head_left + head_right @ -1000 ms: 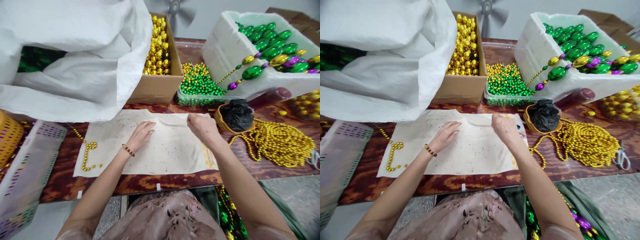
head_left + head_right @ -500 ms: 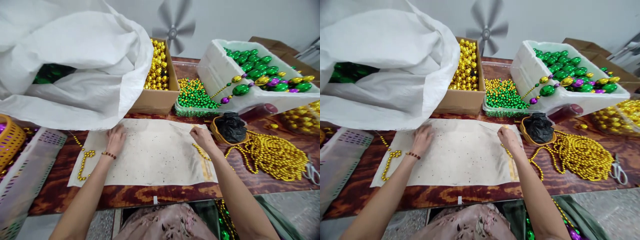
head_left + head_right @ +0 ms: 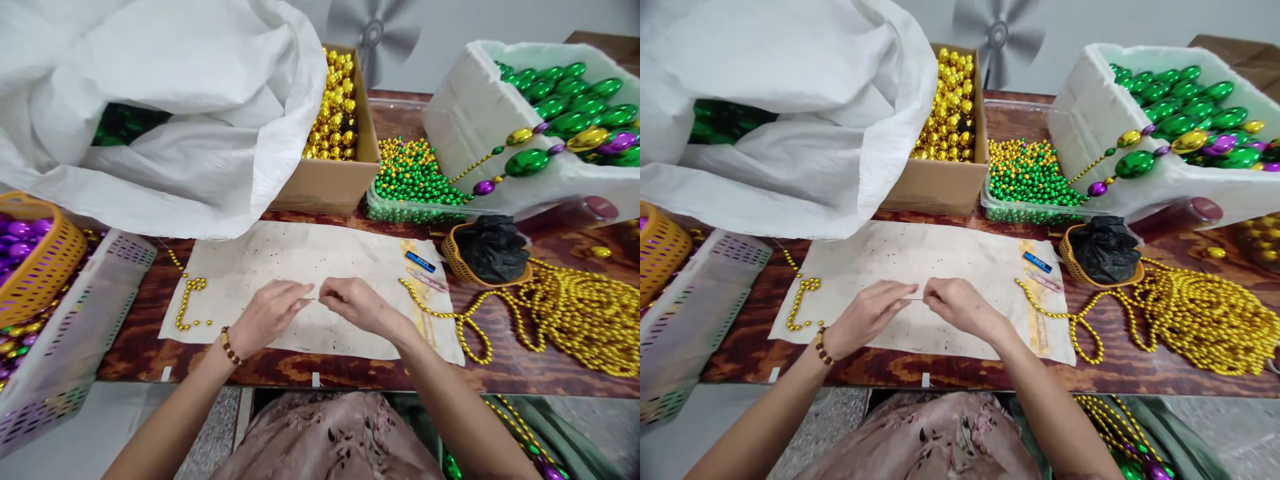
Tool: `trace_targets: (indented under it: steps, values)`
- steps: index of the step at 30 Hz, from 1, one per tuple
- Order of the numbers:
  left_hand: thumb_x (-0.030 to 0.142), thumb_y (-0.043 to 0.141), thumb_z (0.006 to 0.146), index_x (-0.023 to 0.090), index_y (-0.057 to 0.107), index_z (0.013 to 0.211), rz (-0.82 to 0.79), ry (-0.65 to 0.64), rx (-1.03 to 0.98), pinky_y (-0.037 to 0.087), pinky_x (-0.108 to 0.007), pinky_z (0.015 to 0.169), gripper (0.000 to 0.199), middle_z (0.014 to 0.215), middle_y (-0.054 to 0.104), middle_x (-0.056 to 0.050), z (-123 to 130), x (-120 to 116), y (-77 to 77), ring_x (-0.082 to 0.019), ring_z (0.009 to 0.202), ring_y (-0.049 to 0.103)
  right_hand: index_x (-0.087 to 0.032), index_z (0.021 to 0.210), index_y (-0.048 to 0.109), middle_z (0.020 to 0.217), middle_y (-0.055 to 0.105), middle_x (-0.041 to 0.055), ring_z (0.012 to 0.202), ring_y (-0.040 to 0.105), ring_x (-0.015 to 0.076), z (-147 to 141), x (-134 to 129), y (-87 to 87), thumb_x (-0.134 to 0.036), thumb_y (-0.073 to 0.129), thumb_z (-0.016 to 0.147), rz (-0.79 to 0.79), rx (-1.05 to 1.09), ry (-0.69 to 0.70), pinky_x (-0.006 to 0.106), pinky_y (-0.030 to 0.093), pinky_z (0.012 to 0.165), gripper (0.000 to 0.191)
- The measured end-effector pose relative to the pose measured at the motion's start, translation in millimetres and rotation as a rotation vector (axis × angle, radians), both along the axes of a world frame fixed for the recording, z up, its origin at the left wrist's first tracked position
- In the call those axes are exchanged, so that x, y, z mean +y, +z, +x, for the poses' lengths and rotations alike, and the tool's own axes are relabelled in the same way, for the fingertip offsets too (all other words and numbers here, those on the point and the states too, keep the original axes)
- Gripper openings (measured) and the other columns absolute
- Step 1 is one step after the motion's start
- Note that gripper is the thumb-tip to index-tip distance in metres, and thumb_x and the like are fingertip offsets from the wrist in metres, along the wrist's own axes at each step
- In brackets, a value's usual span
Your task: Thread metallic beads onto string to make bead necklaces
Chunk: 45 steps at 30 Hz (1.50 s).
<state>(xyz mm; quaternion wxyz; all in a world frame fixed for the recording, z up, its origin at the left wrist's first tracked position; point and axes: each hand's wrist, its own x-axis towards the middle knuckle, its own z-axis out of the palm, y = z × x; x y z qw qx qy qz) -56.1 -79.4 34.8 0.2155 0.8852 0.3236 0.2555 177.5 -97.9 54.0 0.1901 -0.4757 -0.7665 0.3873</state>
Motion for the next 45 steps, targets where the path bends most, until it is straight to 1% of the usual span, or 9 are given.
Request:
trace_targets:
  steps: [2,4,10,14,20,27,33,37,45]
  values:
    - [0.024,0.043,0.1,0.019,0.066,0.112,-0.108,0.023,-0.007,0.054,-0.029,0.075,0.026,0.09,0.07,-0.006,0,-21,4.7,-0.016,0.081,0.066,-0.017,0.085,0.062,0.067,0.059,-0.0026,0.058,0.051,0.0099,-21,6,-10.7,-0.019,0.05,0.093,-0.096,0.101,0.048,0.021,0.035,0.058,0.014]
    - [0.024,0.045,0.098,0.02,0.068,0.101,-0.248,0.182,-0.054,0.052,-0.026,0.069,0.024,0.083,0.068,-0.004,-13,-35,-2.2,-0.015,0.074,0.064,-0.017,0.092,0.062,0.07,0.061,-0.0024,0.06,0.056,0.0103,-35,8,-26.9,-0.025,0.05,0.097,-0.203,0.118,0.069,0.021,0.037,0.057,0.015]
    - [0.049,0.06,0.083,0.016,0.065,0.094,-0.877,0.768,-0.439,0.04,-0.022,0.04,0.035,0.058,0.057,0.004,-54,-62,-57.9,-0.01,0.04,0.048,-0.019,0.095,0.064,0.104,0.068,0.0058,0.089,0.064,0.018,-59,-1,-74.7,-0.02,0.051,0.096,-0.103,-0.309,-0.069,0.026,0.039,0.07,0.013]
    - [0.055,0.067,0.071,0.014,0.066,0.089,-0.889,0.953,-0.462,0.045,-0.022,0.042,0.044,0.057,0.058,0.003,-57,-69,-74.9,-0.011,0.041,0.054,-0.018,0.1,0.062,0.11,0.065,0.0102,0.088,0.064,0.0219,-72,-10,-83.3,-0.02,0.048,0.097,-0.091,-0.408,-0.08,0.03,0.039,0.069,0.015]
    - [0.058,0.068,0.069,0.015,0.066,0.084,-0.868,0.977,-0.472,0.049,-0.022,0.045,0.046,0.059,0.061,0.001,-59,-70,-76.0,-0.012,0.045,0.058,-0.018,0.102,0.06,0.112,0.064,0.0106,0.088,0.064,0.0207,-69,-12,-85.6,-0.017,0.04,0.099,-0.067,-0.386,-0.08,0.029,0.038,0.069,0.02]
    - [0.055,0.071,0.065,0.015,0.066,0.085,-0.867,0.988,-0.523,0.053,-0.024,0.049,0.045,0.064,0.062,0.001,-57,-71,-75.4,-0.013,0.052,0.061,-0.019,0.097,0.054,0.083,0.067,0.0002,0.072,0.062,0.0138,-47,-15,-91.1,-0.023,0.038,0.101,-0.103,-0.196,-0.125,0.024,0.039,0.064,0.017]
    - [0.057,0.073,0.061,0.014,0.067,0.083,-0.853,0.985,-0.541,0.054,-0.024,0.051,0.048,0.063,0.062,0.001,-54,-70,-72.0,-0.013,0.054,0.061,-0.021,0.097,0.057,0.095,0.068,0.0029,0.081,0.063,0.0164,-54,-19,-86.0,-0.029,0.046,0.099,-0.092,-0.196,-0.195,0.026,0.041,0.068,0.014]
    - [0.059,0.072,0.062,0.014,0.067,0.082,-0.842,1.01,-0.531,0.054,-0.025,0.052,0.049,0.063,0.062,0.0,-55,-71,-74.5,-0.014,0.054,0.061,-0.018,0.095,0.06,0.106,0.065,0.0081,0.087,0.064,0.0206,-68,-17,-84.1,-0.02,0.051,0.094,-0.089,-0.28,-0.2,0.029,0.039,0.072,0.01]
    - [0.061,0.072,0.064,0.015,0.067,0.082,-0.817,1.011,-0.554,0.056,-0.027,0.053,0.049,0.063,0.064,0.0,-59,-73,-88.1,-0.015,0.054,0.063,-0.02,0.092,0.062,0.1,0.065,0.0054,0.088,0.061,0.0198,-63,-16,-88.1,-0.019,0.044,0.095,-0.099,-0.203,-0.235,0.028,0.038,0.071,0.018]
